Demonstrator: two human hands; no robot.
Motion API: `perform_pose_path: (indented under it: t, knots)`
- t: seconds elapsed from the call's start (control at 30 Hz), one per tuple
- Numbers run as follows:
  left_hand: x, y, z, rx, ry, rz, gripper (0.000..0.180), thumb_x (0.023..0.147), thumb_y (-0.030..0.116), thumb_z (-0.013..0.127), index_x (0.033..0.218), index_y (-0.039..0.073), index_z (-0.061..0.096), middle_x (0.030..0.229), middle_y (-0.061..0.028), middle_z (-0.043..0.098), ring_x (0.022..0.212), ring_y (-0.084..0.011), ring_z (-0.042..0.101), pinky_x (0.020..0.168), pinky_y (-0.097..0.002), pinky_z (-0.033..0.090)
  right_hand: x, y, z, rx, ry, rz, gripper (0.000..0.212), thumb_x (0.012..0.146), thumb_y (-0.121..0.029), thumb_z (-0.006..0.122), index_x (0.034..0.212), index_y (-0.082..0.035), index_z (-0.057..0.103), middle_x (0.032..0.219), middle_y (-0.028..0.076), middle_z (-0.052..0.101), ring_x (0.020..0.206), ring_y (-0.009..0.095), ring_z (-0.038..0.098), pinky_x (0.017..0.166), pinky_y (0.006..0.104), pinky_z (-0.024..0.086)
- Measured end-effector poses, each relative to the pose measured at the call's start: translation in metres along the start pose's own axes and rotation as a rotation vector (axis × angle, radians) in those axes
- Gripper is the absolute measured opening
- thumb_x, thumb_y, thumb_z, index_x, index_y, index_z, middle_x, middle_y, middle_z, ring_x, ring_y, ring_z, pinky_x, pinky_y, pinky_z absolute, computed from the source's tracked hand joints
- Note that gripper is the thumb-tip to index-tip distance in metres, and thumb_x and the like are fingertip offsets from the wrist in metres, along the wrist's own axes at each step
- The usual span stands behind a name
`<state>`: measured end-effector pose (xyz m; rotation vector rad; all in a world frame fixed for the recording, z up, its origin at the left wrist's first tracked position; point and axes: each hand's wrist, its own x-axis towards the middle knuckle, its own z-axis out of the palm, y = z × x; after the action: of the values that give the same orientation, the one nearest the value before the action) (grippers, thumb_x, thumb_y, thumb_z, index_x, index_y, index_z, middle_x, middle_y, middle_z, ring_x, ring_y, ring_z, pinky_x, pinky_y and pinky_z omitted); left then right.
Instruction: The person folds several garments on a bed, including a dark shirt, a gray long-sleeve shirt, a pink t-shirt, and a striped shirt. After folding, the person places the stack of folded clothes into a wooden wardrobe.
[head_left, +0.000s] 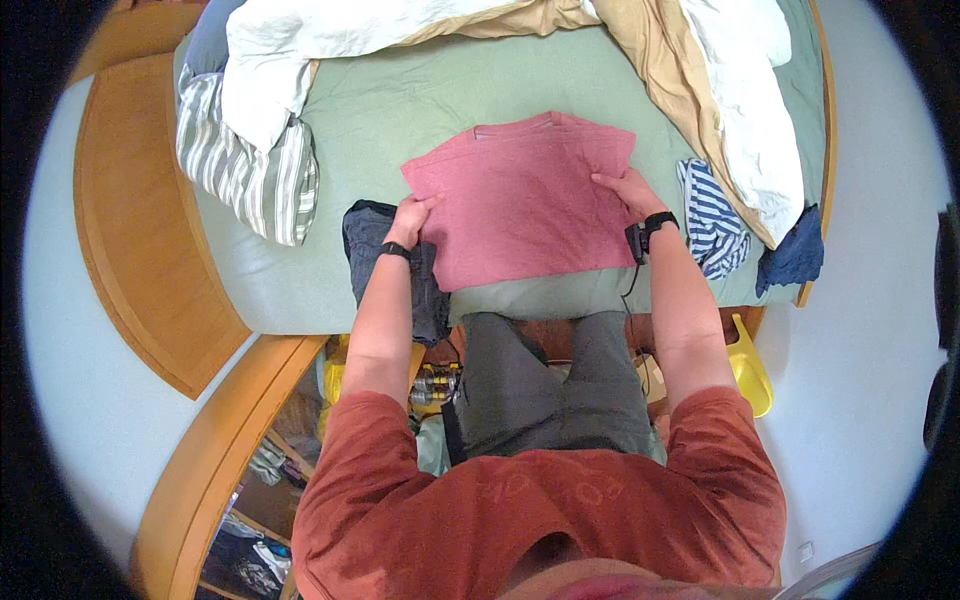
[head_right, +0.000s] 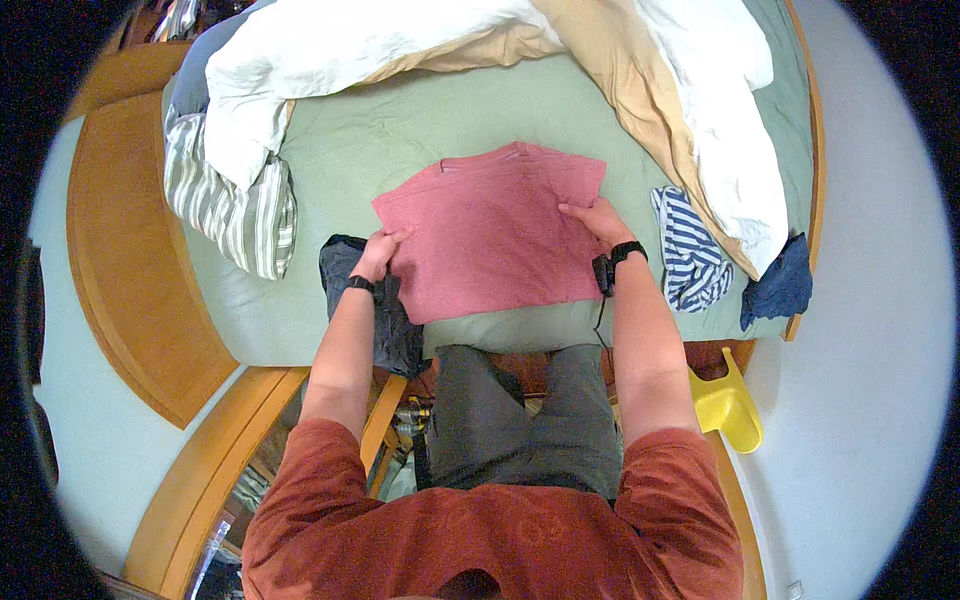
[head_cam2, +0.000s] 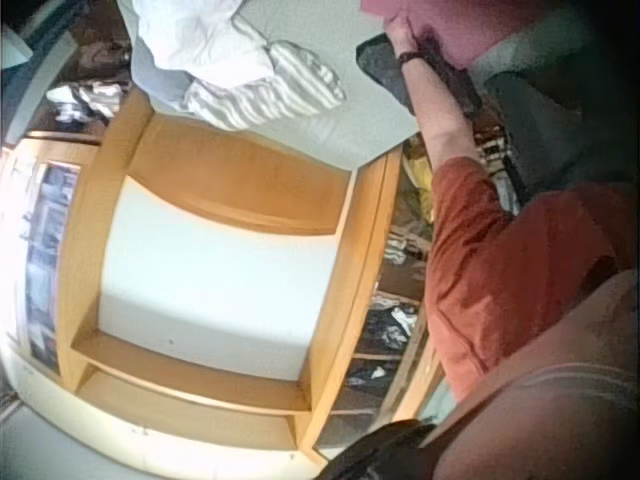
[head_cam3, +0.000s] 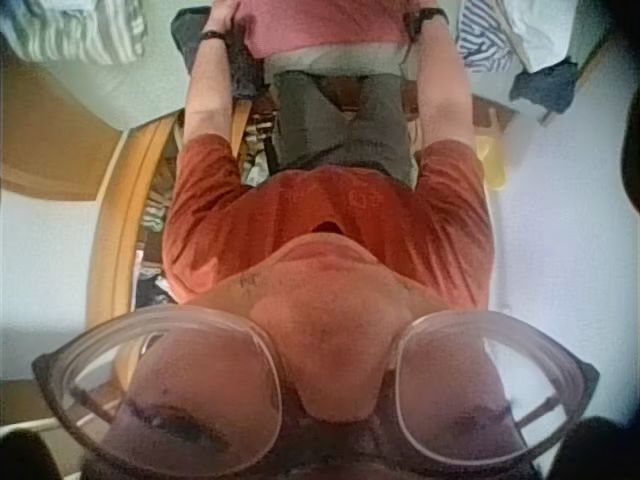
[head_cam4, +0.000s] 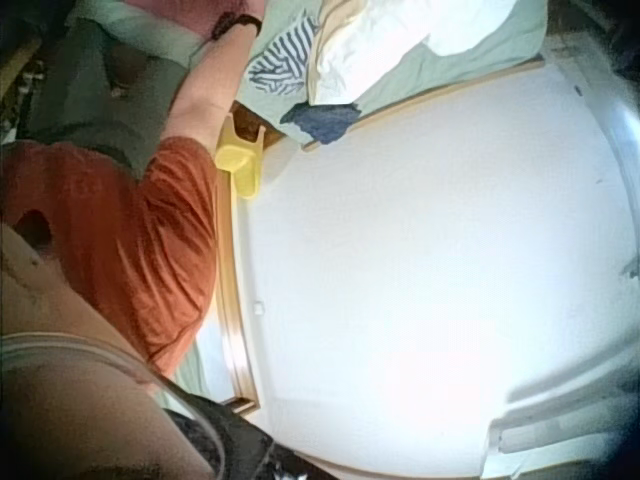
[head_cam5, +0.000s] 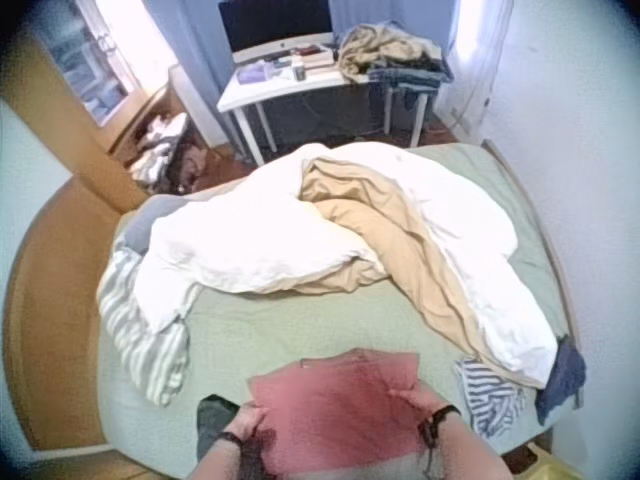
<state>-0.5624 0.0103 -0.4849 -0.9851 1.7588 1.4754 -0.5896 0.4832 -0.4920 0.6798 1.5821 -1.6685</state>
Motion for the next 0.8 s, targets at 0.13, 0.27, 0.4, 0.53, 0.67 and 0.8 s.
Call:
perform_pose_path:
  t: [0.13,0.27,0.4,0.53,0.67,0.8]
  knots:
    - [-0.022,0.004,0.016,0.293,0.278,0.265,0.039,0.091,0.025,0.077,0.115,-0.006,0.072,0.110,-0.0215,0.078,0.099,-0.0319,0.075,0.087,-0.0400,0.056,-0.009,0.001,0.016,-0.500,0.276,0.024,0.055,0.100,-0.036,0.072,0.128,0.010,0.064,0.119,0.021,0.074,0.108,0.030,0.072,0.093,0.0404,0.054]
    - [-0.089,0.025,0.043,0.361,0.497,0.550,0.035,0.094,0.028,0.072,0.102,-0.006,0.070,0.099,-0.0287,0.074,0.097,-0.0448,0.073,0.083,-0.0483,0.056,-0.077,-0.027,0.036,-0.590,0.372,-0.308,0.045,0.104,-0.034,0.062,0.116,0.009,0.067,0.102,0.035,0.070,0.105,0.048,0.069,0.086,0.0487,0.054]
    - [-0.192,0.062,0.068,0.346,0.537,0.648,0.037,0.097,0.031,0.072,0.106,-0.004,0.069,0.099,-0.0297,0.073,0.097,-0.0475,0.071,0.081,-0.0501,0.056,-0.164,-0.053,0.077,-0.496,0.349,-0.378,0.046,0.106,-0.036,0.058,0.116,0.008,0.067,0.105,0.035,0.070,0.108,0.050,0.067,0.089,0.0511,0.054]
    - [-0.294,0.092,0.087,0.490,0.386,0.611,0.032,0.098,0.028,0.068,0.111,-0.002,0.065,0.097,-0.0306,0.071,0.093,-0.0500,0.069,0.079,-0.0553,0.054,-0.237,-0.070,0.137,-0.660,0.265,-0.247,0.052,0.108,-0.039,0.054,0.118,0.011,0.065,0.108,0.034,0.070,0.106,0.048,0.068,0.093,0.0491,0.053]
    - [-0.385,0.101,0.109,0.546,-0.060,0.775,0.033,0.094,0.019,0.067,0.117,-0.004,0.060,0.105,-0.0314,0.067,0.101,-0.0487,0.065,0.088,-0.0552,0.051,-0.301,-0.087,0.216,-0.157,0.166,-0.767,0.046,0.107,-0.037,0.058,0.115,0.008,0.067,0.110,0.021,0.074,0.102,0.035,0.070,0.092,0.0445,0.053]
    - [-0.442,0.120,0.087,0.902,-0.250,0.989,0.068,0.086,0.014,0.071,0.148,0.001,0.045,0.110,-0.0293,0.066,0.105,-0.0466,0.064,0.092,-0.0537,0.052,-0.342,-0.116,0.205,-0.016,-0.215,-0.149,0.037,0.104,-0.030,0.063,0.124,0.002,0.065,0.118,0.010,0.072,0.108,0.022,0.069,0.094,0.0387,0.053]
